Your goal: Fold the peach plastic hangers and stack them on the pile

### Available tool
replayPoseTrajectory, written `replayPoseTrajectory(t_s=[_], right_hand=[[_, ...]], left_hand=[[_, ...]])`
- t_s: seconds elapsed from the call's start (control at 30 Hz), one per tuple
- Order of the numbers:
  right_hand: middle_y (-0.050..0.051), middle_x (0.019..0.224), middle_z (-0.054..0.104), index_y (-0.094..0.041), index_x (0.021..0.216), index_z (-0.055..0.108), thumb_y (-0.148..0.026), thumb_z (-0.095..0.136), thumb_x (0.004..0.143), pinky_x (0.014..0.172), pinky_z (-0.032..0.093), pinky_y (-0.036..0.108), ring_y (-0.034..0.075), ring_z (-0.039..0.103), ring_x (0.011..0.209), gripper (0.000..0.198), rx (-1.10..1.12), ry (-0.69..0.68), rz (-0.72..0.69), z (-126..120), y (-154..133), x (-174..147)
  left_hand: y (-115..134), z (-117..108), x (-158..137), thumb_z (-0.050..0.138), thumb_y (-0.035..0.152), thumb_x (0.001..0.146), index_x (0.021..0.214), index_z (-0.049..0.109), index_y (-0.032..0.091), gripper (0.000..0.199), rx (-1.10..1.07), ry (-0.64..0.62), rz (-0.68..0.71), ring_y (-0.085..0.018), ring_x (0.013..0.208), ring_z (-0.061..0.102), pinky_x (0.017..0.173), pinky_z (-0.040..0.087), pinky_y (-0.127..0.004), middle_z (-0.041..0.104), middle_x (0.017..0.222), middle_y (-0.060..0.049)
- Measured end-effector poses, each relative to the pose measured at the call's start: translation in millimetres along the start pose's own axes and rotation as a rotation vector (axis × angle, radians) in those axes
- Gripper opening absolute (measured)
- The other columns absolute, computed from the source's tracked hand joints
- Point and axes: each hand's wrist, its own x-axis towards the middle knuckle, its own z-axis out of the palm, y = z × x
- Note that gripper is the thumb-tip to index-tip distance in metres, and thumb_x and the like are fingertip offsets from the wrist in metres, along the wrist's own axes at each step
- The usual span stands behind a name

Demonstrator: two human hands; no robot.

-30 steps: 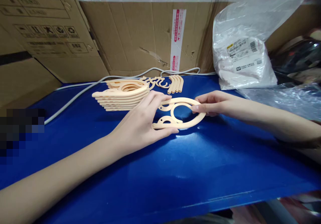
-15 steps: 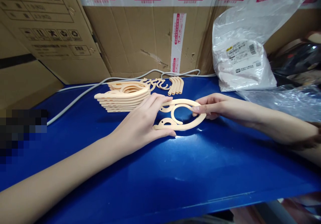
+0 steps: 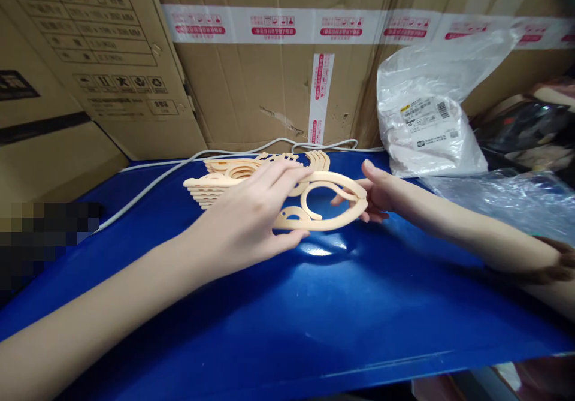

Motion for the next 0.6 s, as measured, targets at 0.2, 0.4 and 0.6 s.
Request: replayPoseTrajectory(t_s=[0.2,0.4,0.6], right_hand=[[0.005,0.079,0.063,-0.016,0.099,0.067,-0.064,0.036,0.093,0.065,0.041,0.031,0.017,0.057,0.072,0.058,-0.309,0.092,-0.162,-5,10,4],[0.010,0.123,0.061,-0.021,0.120,0.064,-0.045,0.049,0.095,0.100,0.044,0.042,0.025,0.057,0.114,0.037,-0.884,0.034,-0.498,0,22,4],[0.011,0.125,0.060,-0.020,0.122,0.063,-0.044,0.046,0.097,0.104,0.044,0.048,0.026,0.058,0.115,0.038,-0.957,0.020,-0.524,3,21,3]], left_hand=[[-41,-42,5,0.067,0.049,0.077,0.132,0.053,0.019,0.064,-0.063,0.022,-0.197,-0.025,0.113,0.058,0.099,0.048,-0.038,0.058,0.124,-0.007],[-94,-69,-8,0.064,0.062,0.075,0.134,0.054,0.022,0.073,-0.090,-0.210,-0.428,-0.027,0.122,0.054,0.109,0.039,-0.040,0.056,0.137,-0.005],[-113,-67,-16,0.064,0.062,0.075,0.136,0.053,0.024,0.073,-0.153,-0.316,-0.496,-0.027,0.128,0.049,0.112,0.034,-0.042,0.052,0.144,-0.004]])
